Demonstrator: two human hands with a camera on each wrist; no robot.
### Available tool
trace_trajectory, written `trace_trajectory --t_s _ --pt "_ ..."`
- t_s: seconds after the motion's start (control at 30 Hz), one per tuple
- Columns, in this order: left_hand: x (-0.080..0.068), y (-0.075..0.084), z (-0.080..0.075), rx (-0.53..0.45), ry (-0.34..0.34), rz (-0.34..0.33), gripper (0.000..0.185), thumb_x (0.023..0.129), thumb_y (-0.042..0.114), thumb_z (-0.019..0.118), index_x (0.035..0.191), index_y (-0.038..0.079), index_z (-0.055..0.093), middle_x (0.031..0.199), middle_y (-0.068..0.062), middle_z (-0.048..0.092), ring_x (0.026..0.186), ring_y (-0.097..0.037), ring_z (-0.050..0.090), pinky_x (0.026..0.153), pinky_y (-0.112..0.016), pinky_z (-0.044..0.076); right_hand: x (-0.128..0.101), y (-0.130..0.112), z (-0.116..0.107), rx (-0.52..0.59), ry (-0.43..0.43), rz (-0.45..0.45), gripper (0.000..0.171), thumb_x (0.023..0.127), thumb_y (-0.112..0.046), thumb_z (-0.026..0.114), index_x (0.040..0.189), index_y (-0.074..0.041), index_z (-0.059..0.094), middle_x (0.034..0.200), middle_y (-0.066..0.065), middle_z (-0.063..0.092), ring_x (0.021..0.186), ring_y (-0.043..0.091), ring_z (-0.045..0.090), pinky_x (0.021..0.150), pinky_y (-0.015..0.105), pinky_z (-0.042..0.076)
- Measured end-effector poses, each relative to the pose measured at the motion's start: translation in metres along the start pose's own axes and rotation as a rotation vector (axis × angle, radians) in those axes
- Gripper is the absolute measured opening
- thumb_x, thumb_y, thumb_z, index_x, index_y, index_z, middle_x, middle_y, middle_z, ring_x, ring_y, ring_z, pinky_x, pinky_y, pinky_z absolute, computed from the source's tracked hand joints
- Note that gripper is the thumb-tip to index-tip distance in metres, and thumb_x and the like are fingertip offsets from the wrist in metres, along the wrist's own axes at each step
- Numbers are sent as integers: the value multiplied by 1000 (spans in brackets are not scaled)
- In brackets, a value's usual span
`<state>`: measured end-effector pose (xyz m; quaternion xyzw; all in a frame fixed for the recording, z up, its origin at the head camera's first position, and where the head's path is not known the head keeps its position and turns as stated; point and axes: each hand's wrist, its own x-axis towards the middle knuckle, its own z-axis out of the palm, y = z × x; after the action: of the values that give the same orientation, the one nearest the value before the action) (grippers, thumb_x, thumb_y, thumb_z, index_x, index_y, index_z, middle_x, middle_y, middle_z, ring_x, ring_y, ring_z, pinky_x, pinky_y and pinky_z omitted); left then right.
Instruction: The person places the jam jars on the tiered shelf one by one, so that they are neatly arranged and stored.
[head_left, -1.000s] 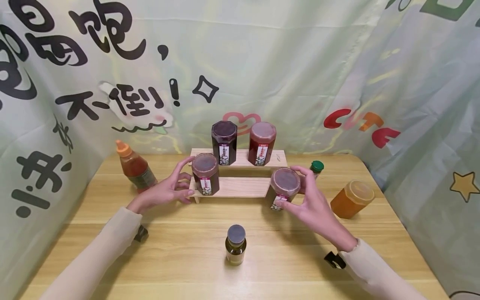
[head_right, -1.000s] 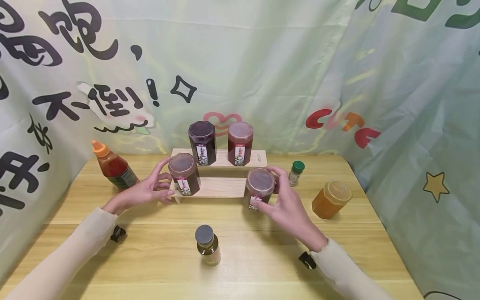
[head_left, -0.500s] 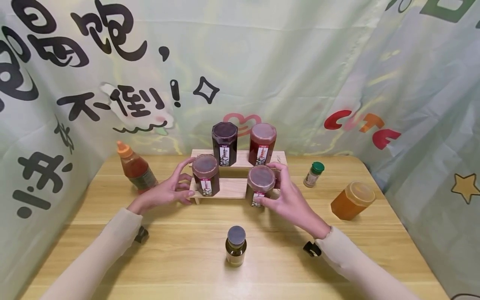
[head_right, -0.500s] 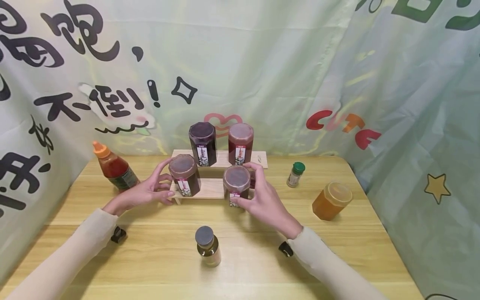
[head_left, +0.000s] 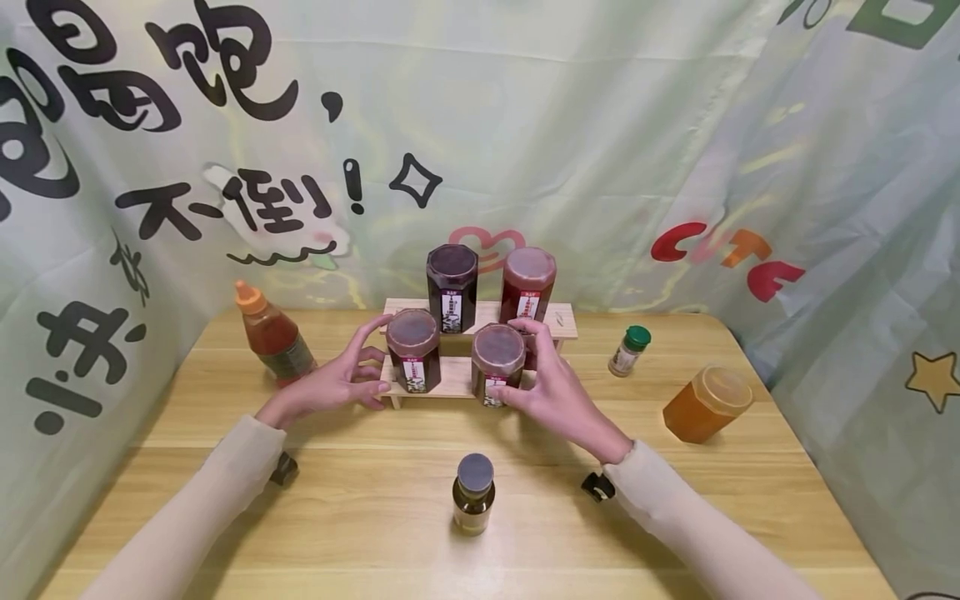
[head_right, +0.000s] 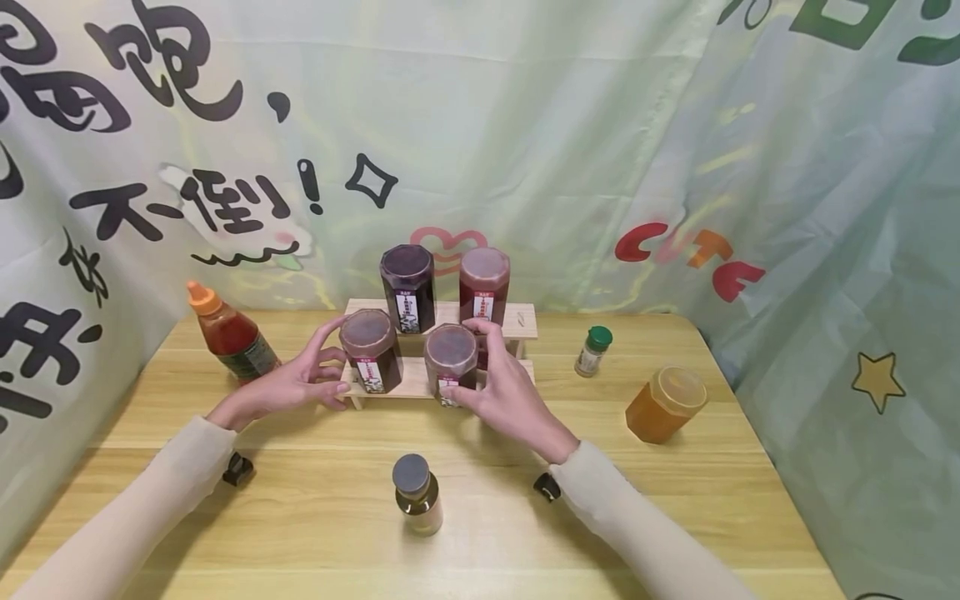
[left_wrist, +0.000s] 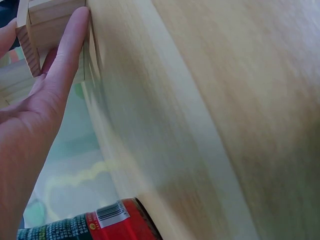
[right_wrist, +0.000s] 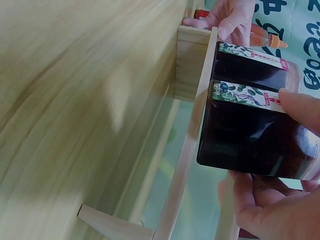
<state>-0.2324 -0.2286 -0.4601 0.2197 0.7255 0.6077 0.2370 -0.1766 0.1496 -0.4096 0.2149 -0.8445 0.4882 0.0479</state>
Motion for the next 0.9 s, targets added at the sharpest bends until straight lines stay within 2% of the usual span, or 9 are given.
trace_trajectory --t_s 0.17,0.37,0.6,0.73,0.8,0.9 --pt "1 -1 0 5 -2 5 113 103 -3 72 172 48 -1 147 -36 37 123 -48 63 88 -59 65 3 2 3 46 -13 1 98 85 -1 94 160 -16 33 145 19 60 132 35 63 110 53 56" --pt "1 -2 0 12 -4 11 113 103 -3 72 173 45 -2 147 -36 37 123 -48 63 88 -60 65 7 3 3 59 -18 2 98 85 -2 94 163 -16 37 145 18 59 132 35 63 111 53 55" --pt "1 -1 1 -3 -1 4 113 103 -4 72 172 48 -1 144 -34 40 122 -47 64 88 -59 66 11 7 3 -61 14 -57 100 83 -10 98 166 -14 43 157 12 54 137 30 58 113 48 53" --pt "0 -1 1 2 -3 10 113 103 -4 71 173 46 -2 144 -35 40 121 -48 64 88 -60 65 12 11 3 -134 32 -80 99 84 -18 97 166 -19 42 152 10 60 129 28 63 106 47 57" --pt "0 0 1 -1 -3 11 113 103 -5 71 173 46 -1 143 -35 40 121 -48 64 87 -60 66 13 12 3 -142 39 -82 98 84 -19 97 165 -20 42 147 10 64 122 27 67 99 45 61" --pt "0 0 0 2 -6 13 112 103 -4 71 173 46 -2 145 -35 40 123 -48 64 88 -60 65 14 12 3 -139 43 -84 99 83 -18 98 165 -20 43 144 11 65 118 27 69 97 44 62"
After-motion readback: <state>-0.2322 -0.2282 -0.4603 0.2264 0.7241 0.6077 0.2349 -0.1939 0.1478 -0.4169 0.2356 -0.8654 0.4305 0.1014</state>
